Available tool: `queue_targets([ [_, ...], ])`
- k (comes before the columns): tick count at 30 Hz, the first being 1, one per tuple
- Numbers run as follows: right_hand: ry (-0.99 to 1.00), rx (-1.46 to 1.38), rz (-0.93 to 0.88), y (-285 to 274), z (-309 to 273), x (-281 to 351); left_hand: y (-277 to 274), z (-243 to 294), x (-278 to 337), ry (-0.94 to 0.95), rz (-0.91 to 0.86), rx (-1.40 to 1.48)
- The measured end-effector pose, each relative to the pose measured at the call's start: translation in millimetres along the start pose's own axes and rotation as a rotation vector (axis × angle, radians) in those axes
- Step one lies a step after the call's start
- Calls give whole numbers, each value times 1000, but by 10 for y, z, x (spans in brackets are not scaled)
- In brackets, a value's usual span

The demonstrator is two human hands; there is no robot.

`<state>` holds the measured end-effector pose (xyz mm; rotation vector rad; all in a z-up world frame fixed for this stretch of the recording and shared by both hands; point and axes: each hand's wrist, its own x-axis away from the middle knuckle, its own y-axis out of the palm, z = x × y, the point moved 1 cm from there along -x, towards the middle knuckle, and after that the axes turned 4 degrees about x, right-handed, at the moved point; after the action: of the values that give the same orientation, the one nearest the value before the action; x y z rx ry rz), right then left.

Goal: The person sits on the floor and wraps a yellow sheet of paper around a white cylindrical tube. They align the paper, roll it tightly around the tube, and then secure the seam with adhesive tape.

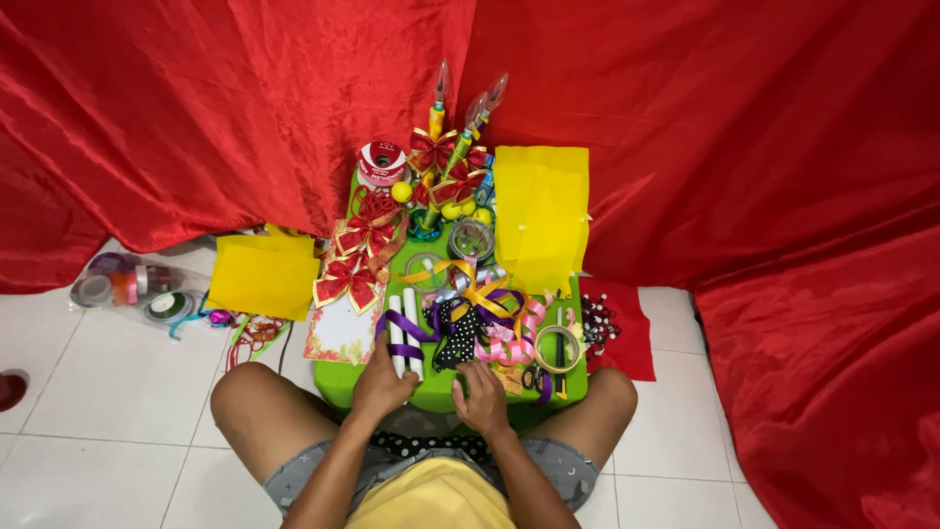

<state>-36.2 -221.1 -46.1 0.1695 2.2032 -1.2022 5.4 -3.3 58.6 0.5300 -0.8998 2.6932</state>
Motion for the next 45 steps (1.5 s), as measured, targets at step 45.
queue_targets([
  [45,82,32,-80,126,69,122,459,-1050,-833,565,623,111],
])
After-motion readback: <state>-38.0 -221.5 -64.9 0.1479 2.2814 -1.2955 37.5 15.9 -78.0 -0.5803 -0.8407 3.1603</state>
